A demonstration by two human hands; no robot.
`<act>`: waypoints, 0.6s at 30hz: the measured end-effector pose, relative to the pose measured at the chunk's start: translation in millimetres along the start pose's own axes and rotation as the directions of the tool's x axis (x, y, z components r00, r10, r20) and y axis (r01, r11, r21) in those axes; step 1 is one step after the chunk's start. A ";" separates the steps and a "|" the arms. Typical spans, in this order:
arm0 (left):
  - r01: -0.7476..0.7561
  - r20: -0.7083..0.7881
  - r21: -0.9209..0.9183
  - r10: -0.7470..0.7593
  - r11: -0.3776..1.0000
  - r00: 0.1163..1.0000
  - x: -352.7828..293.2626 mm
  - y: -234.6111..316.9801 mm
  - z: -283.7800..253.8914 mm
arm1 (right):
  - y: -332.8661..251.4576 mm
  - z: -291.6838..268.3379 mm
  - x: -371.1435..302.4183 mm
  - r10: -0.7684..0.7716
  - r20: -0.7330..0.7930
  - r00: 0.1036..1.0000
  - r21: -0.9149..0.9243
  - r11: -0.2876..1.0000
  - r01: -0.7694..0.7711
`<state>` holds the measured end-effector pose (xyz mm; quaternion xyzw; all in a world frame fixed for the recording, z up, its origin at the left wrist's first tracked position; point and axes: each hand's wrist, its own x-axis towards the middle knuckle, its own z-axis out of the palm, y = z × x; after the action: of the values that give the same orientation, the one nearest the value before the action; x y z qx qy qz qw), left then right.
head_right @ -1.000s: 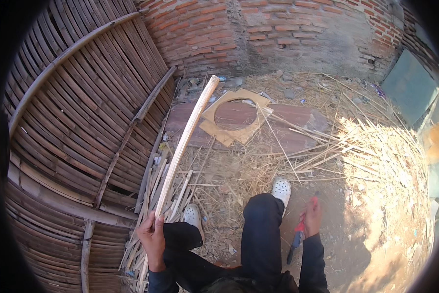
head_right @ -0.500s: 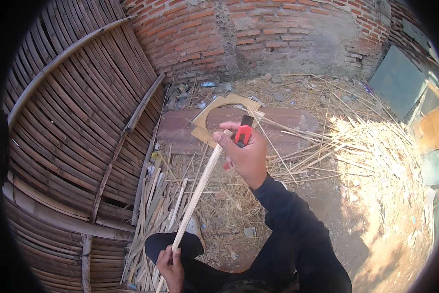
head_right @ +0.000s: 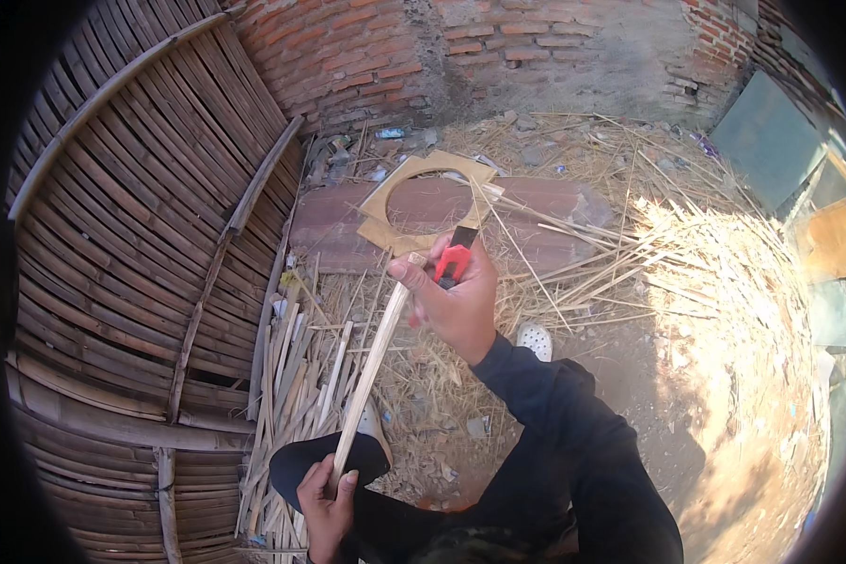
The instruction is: The person sits on a small stool and uses a red utility knife to split long bamboo poles into thin strips. They hold the bamboo vertically and slice downwards, occasionally using a larger knife to assist in separating the material. The process is repetitive, focusing on creating uniform strips from the raw bamboo.
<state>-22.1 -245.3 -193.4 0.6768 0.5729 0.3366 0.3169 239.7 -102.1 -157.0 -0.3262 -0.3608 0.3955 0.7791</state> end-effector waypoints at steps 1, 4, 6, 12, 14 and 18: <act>-0.051 0.064 -0.039 0.053 0.998 0.997 12.5 6.0 -1.8 | 4.9 -0.3 -0.7 0.028 0.032 0.999 0.003 1.000 -0.029; 0.028 0.317 -0.332 0.084 0.943 0.945 61.9 19.9 7.2 | 17.5 1.3 -4.2 0.138 0.132 0.982 -0.082 0.988 -0.128; 0.246 0.486 -0.444 0.002 0.862 0.874 103.9 32.3 21.4 | 24.8 -7.3 -1.7 0.258 0.204 0.944 -0.270 0.942 -0.200; 0.276 0.456 -0.510 -0.016 0.815 0.890 140.2 49.6 37.3 | 22.5 -35.2 25.3 0.494 0.201 0.846 -0.331 0.847 -0.416; 0.259 0.441 -0.526 0.000 0.810 0.897 143.9 47.8 41.8 | 22.2 -44.0 32.1 0.449 0.213 0.868 -0.419 0.845 -0.334; 0.227 0.432 -0.533 0.032 0.815 0.901 141.3 33.2 54.3 | 25.0 -45.3 29.5 -0.015 0.384 0.923 -0.788 0.516 0.336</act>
<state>57.5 -112.6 -184.3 0.5753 0.3979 0.3214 0.6382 279.9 -75.3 -191.8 -0.5507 -0.6620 0.1386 0.4891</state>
